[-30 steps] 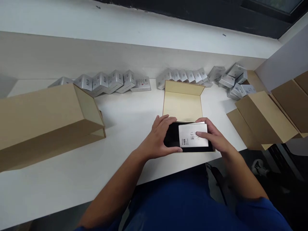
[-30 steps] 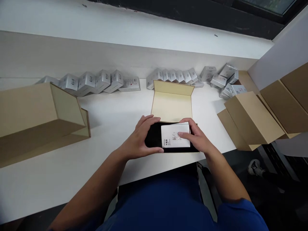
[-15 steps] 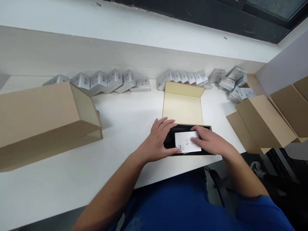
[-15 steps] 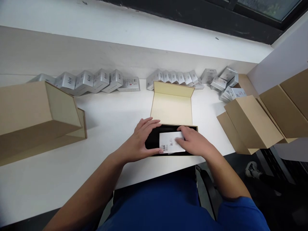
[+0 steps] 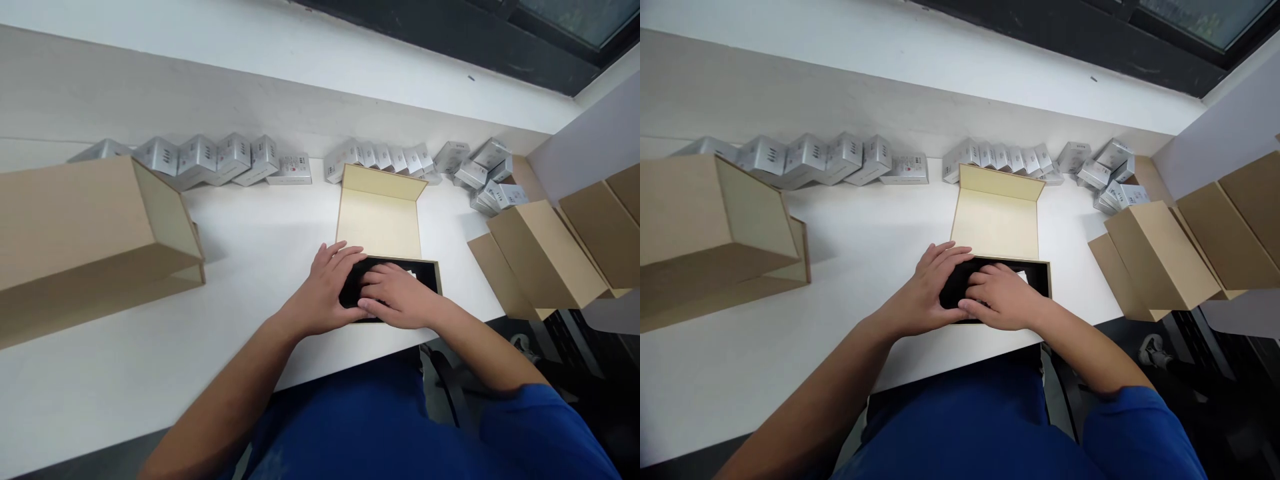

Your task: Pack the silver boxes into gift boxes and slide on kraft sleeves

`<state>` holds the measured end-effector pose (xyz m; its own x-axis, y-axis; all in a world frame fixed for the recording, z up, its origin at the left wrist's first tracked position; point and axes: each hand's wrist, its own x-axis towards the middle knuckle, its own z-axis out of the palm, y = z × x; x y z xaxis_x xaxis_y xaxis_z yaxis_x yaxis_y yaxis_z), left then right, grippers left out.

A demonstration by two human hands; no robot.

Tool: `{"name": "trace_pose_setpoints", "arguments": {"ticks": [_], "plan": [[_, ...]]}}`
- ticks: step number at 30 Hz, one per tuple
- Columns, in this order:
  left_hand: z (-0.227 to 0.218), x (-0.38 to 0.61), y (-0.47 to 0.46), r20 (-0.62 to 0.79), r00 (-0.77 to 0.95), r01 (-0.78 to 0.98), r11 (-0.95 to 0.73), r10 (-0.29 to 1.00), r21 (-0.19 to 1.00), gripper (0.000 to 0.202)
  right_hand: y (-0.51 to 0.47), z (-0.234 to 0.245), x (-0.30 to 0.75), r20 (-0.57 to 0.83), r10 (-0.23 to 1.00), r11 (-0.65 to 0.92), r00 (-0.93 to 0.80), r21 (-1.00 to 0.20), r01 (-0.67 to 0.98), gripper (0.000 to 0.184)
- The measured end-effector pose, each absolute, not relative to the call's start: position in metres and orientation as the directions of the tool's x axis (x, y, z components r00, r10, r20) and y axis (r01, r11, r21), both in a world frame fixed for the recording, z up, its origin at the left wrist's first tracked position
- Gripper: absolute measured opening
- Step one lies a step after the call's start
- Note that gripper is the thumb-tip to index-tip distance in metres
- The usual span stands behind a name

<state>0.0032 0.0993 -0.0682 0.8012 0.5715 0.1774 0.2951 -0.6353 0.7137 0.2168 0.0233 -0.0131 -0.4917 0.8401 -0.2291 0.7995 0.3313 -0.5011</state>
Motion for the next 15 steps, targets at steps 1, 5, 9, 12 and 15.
{"name": "trace_pose_setpoints", "arguments": {"ticks": [1,5,9,12,15], "plan": [[-0.068,0.004,0.099,0.174,0.8,0.297,-0.632,0.574,0.716,0.082,0.023,-0.014,0.219,-0.267,0.844,0.312,-0.466,-0.462,0.83,0.052],[-0.066,0.006,0.097,0.165,0.794,0.31,-0.623,0.585,0.718,0.074,0.015,-0.014,0.226,-0.353,0.859,0.265,-0.37,-0.312,0.912,0.06],[-0.067,0.008,0.096,0.151,0.793,0.319,-0.614,0.59,0.722,0.07,0.012,-0.011,0.227,-0.385,0.847,0.285,-0.367,-0.253,0.924,0.063],[-0.069,0.008,0.097,0.143,0.793,0.319,-0.605,0.592,0.73,0.07,0.013,-0.003,0.231,-0.356,0.863,0.27,-0.358,-0.275,0.923,0.064],[-0.069,0.009,0.098,0.148,0.795,0.302,-0.595,0.588,0.745,0.073,0.006,0.009,0.245,-0.202,0.9,0.285,-0.385,-0.397,0.873,0.054]]}}
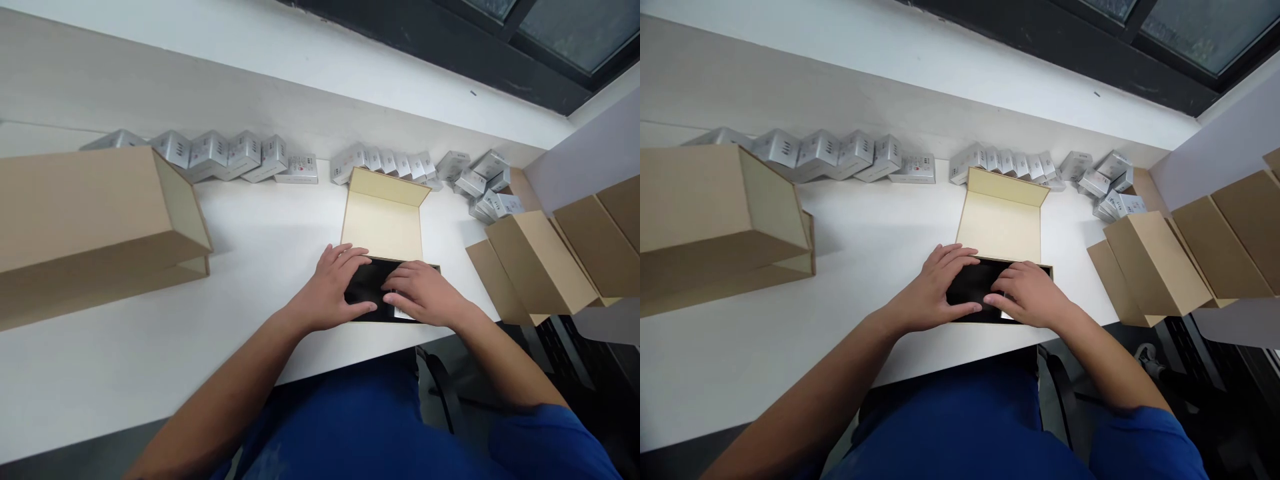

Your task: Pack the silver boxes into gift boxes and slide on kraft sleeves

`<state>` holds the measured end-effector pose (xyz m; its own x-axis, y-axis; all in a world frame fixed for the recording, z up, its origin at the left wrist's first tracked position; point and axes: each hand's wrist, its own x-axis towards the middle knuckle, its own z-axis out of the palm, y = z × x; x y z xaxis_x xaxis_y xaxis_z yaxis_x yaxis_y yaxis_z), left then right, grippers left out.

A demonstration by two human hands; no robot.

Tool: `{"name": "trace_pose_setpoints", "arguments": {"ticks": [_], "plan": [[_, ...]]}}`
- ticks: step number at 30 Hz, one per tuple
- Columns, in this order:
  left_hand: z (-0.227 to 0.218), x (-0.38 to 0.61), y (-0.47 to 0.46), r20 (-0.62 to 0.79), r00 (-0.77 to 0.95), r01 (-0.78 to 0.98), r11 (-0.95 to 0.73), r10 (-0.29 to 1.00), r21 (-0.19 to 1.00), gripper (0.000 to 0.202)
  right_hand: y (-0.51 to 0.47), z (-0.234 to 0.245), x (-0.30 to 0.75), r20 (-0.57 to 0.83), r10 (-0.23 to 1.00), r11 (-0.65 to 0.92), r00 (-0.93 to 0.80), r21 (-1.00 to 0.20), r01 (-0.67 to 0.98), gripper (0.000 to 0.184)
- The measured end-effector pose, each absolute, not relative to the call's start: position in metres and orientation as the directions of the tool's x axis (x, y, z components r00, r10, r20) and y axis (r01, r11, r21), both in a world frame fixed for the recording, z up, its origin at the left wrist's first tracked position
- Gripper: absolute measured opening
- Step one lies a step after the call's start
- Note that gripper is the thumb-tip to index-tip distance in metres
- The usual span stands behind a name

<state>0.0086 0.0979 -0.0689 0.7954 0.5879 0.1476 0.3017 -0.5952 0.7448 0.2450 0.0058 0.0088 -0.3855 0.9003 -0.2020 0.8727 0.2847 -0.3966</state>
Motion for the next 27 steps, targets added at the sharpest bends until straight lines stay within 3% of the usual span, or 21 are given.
{"name": "trace_pose_setpoints", "arguments": {"ticks": [4,6,8,10,12,15,17,22,27], "plan": [[-0.067,0.008,0.098,0.166,0.777,0.276,-0.567,0.607,0.776,0.071,-0.015,0.011,0.289,0.206,0.943,0.33,-0.26,-0.501,0.8,0.039],[-0.069,0.008,0.101,0.181,0.739,0.264,-0.526,0.649,0.809,0.068,-0.024,-0.005,0.317,0.414,0.91,0.28,-0.036,-0.546,0.79,0.04],[-0.077,0.009,0.109,0.198,0.644,0.266,-0.46,0.739,0.847,0.064,-0.028,-0.032,0.34,0.525,0.81,0.189,0.26,-0.654,0.732,0.044],[-0.09,0.012,0.122,0.204,0.488,0.283,-0.375,0.849,0.883,0.057,-0.028,-0.065,0.354,0.505,0.694,0.109,0.513,-0.778,0.619,0.043],[-0.106,0.015,0.136,0.193,0.302,0.297,-0.284,0.934,0.912,0.05,-0.025,-0.095,0.36,0.428,0.636,0.043,0.643,-0.851,0.524,0.047],[-0.124,0.018,0.154,0.185,0.066,0.373,-0.196,0.981,0.907,0.05,-0.02,-0.123,0.358,0.363,0.64,0.004,0.677,-0.883,0.47,0.049],[-0.125,0.018,0.163,0.254,-0.016,0.495,-0.213,0.967,0.843,0.06,-0.019,-0.129,0.357,0.37,0.644,0.008,0.67,-0.879,0.477,0.047],[-0.087,0.018,0.208,0.457,0.036,0.758,-0.323,0.889,0.567,0.099,-0.017,-0.128,0.359,0.329,0.696,-0.016,0.638,-0.882,0.472,0.045],[-0.062,0.029,0.283,0.298,0.068,0.868,-0.203,0.952,0.452,0.102,-0.019,-0.125,0.358,0.363,0.674,0.031,0.643,-0.884,0.466,0.047]]}}
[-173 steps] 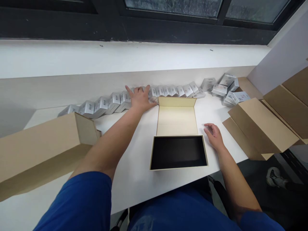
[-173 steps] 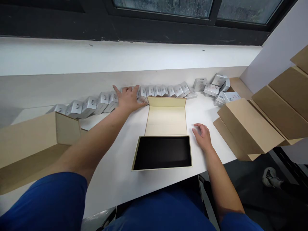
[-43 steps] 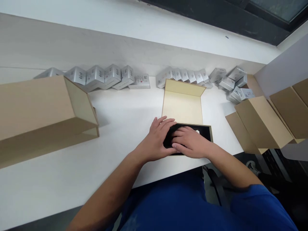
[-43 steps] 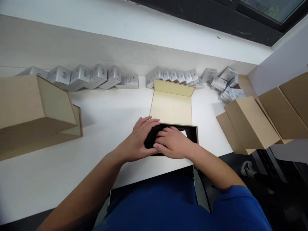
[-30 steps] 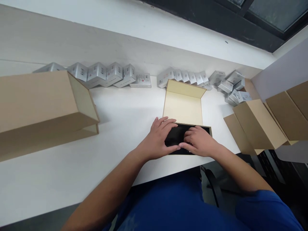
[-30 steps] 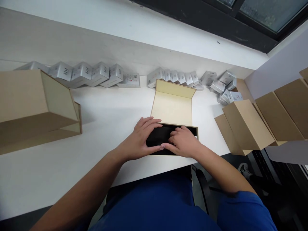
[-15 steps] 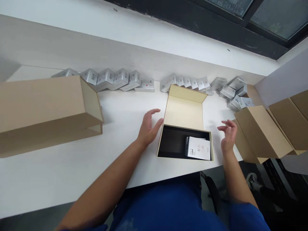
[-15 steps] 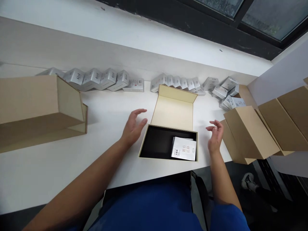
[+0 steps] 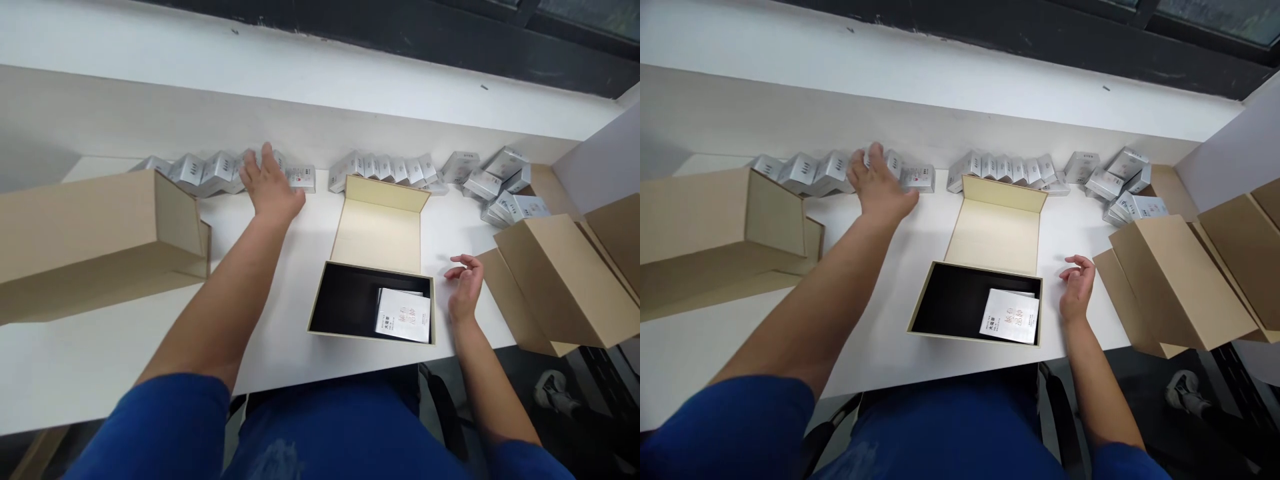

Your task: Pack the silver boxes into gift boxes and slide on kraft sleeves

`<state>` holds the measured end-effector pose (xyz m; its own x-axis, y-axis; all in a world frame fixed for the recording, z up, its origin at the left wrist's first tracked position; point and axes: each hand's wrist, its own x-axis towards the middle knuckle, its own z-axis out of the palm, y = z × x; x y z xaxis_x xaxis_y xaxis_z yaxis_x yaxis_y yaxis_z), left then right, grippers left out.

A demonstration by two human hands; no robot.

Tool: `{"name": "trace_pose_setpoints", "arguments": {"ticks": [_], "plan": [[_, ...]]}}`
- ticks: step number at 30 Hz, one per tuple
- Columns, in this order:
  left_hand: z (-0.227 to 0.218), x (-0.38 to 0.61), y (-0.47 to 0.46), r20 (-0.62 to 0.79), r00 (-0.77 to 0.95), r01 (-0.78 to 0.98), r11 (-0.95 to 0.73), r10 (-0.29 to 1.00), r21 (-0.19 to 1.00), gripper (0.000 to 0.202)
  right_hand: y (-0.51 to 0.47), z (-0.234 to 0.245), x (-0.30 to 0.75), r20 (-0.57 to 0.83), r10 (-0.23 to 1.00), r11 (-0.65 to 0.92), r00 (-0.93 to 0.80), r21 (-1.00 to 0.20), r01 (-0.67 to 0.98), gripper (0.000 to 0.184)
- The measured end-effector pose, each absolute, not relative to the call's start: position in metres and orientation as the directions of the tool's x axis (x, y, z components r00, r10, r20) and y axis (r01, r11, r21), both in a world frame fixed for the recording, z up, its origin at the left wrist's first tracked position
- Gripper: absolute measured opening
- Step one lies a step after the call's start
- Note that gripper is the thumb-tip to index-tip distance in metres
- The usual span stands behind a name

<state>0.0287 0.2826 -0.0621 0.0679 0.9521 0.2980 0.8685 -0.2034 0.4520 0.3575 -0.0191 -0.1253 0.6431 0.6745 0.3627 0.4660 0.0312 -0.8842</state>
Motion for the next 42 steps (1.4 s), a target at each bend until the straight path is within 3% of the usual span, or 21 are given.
{"name": "trace_pose_setpoints", "arguments": {"ticks": [4,9,11,21,29,34,36,38,42], "plan": [[-0.067,0.036,0.314,0.16,-0.018,0.932,-0.042,0.987,0.361,0.09,-0.018,-0.125,0.355,0.354,0.683,0.045,0.639,-0.893,0.447,0.039],[-0.066,0.029,0.313,0.218,0.071,0.935,-0.141,0.973,0.325,0.043,-0.017,-0.126,0.358,0.31,0.693,0.008,0.651,-0.906,0.422,0.031],[-0.066,0.025,0.311,0.235,0.126,0.92,-0.202,0.964,0.336,0.037,-0.016,-0.127,0.36,0.299,0.696,-0.003,0.653,-0.908,0.42,0.03],[-0.087,0.038,0.307,0.292,0.381,0.792,-0.472,0.877,0.386,0.049,-0.017,-0.121,0.358,0.242,0.753,-0.087,0.612,-0.885,0.457,0.023],[-0.081,0.045,0.304,0.256,0.386,0.738,-0.463,0.886,0.491,0.079,-0.018,-0.118,0.356,0.211,0.78,-0.129,0.588,-0.867,0.482,0.019],[-0.073,0.057,0.302,0.216,0.405,0.738,-0.457,0.888,0.496,0.057,-0.019,-0.117,0.355,0.179,0.815,-0.147,0.552,-0.856,0.495,0.018],[-0.069,0.062,0.303,0.194,0.429,0.74,-0.466,0.882,0.485,0.058,-0.019,-0.117,0.356,0.178,0.814,-0.146,0.553,-0.859,0.491,0.017],[-0.065,0.066,0.306,0.16,0.432,0.764,-0.455,0.887,0.458,0.07,-0.018,-0.117,0.356,0.181,0.812,-0.146,0.556,-0.858,0.492,0.017],[-0.053,0.068,0.324,0.089,0.458,0.836,-0.462,0.885,0.296,0.112,-0.017,-0.119,0.357,0.181,0.8,-0.144,0.572,-0.867,0.476,0.019]]}}
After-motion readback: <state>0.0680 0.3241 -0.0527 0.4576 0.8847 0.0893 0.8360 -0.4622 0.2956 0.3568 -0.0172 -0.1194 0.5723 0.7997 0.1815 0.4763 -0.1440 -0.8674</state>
